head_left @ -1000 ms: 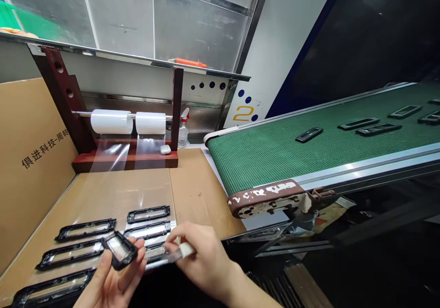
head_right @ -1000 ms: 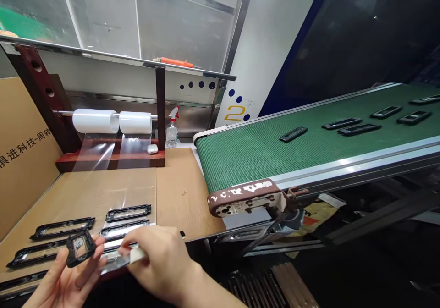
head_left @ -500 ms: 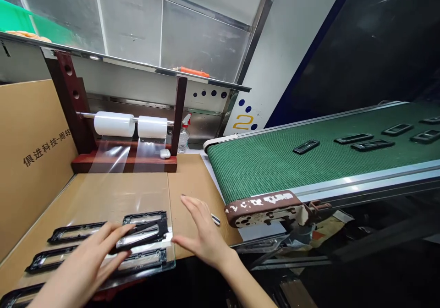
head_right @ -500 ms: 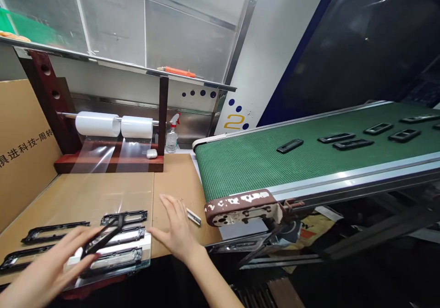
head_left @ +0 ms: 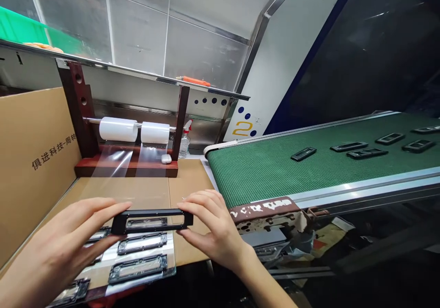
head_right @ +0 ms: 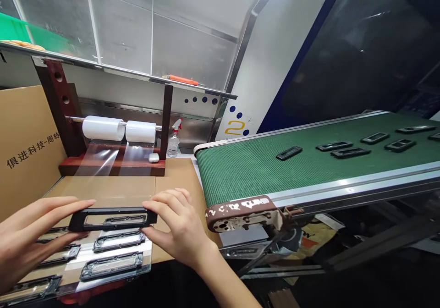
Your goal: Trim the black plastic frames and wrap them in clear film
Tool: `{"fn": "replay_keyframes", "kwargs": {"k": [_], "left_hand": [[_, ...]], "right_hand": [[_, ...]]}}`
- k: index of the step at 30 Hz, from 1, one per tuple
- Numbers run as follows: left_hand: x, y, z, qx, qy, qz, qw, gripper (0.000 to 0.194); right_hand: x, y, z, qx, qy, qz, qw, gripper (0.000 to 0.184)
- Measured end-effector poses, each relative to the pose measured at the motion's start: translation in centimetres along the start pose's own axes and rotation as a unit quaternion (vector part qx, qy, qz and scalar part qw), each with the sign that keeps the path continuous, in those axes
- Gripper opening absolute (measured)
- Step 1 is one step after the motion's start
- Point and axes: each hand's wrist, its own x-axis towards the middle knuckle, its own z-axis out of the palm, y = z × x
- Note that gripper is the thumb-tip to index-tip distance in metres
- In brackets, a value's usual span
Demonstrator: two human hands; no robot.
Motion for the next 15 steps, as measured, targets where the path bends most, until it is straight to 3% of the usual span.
{"fn": "replay_keyframes", "kwargs": {"k": [5, 11, 15], "left_hand": [[0.2, 0.1, -0.4, -0.028, 0.035, 0.024, 0.999, 0.05], [-0.7, -0.8, -0.3, -0.012, 0.012, 0.044, 0.999, 0.042], [-1.4, -0.6, 0.2, -0.045, 0.001, 0.019, 0.999, 0.039]], "right_hand": [[0.2, -0.3, -0.1, 0.012, -0.01, 0.006, 1.0, 0.031], [0.2, -0.9, 0.0, 0.041, -0.025, 0.011, 0.999, 0.033], [-0.2, -1.3, -0.1, 0.059, -0.046, 0.026, 0.997, 0.032]]}}
